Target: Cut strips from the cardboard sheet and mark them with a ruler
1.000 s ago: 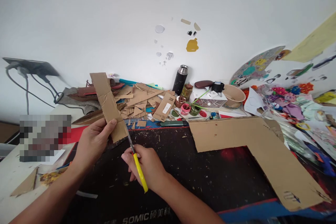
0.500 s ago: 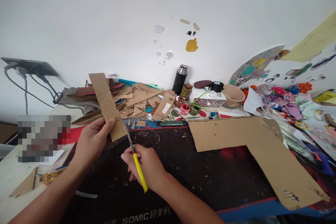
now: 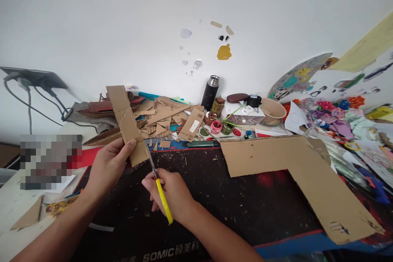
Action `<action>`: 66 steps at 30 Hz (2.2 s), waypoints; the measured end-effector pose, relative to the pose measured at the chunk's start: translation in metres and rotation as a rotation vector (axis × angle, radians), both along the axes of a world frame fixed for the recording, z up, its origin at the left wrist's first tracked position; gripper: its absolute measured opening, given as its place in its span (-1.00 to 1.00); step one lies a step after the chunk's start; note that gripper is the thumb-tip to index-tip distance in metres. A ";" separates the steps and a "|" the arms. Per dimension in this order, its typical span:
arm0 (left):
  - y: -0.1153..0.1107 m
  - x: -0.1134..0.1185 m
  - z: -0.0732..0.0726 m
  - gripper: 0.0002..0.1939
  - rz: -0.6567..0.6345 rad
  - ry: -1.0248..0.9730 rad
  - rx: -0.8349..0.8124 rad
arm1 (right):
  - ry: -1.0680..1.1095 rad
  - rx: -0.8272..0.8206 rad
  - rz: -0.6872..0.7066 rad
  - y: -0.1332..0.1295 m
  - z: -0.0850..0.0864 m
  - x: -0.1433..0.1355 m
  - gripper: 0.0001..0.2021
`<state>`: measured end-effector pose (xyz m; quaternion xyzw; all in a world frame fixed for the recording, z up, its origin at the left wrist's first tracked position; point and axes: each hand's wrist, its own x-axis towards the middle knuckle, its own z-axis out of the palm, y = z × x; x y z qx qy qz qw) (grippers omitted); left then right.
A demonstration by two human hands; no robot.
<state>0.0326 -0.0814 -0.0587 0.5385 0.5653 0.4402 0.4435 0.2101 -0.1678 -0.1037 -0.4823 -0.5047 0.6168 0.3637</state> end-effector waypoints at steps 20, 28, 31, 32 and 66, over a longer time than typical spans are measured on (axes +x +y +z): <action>-0.003 0.005 0.002 -0.48 -0.025 0.058 0.025 | -0.150 -0.019 -0.030 0.000 -0.003 0.003 -0.53; -0.004 0.005 -0.005 -0.46 -0.015 0.048 0.022 | -0.167 -0.008 -0.034 0.000 -0.008 0.002 -0.55; -0.005 0.005 -0.009 -0.45 -0.009 0.029 0.011 | -0.211 -0.042 -0.041 -0.001 -0.011 0.002 -0.57; -0.006 0.006 -0.010 -0.45 -0.011 0.024 0.008 | -0.228 -0.060 -0.045 -0.001 -0.011 0.002 -0.57; -0.012 0.015 -0.006 -0.34 -0.101 -0.122 -0.114 | 0.088 -0.090 -0.080 0.007 -0.009 0.015 -0.25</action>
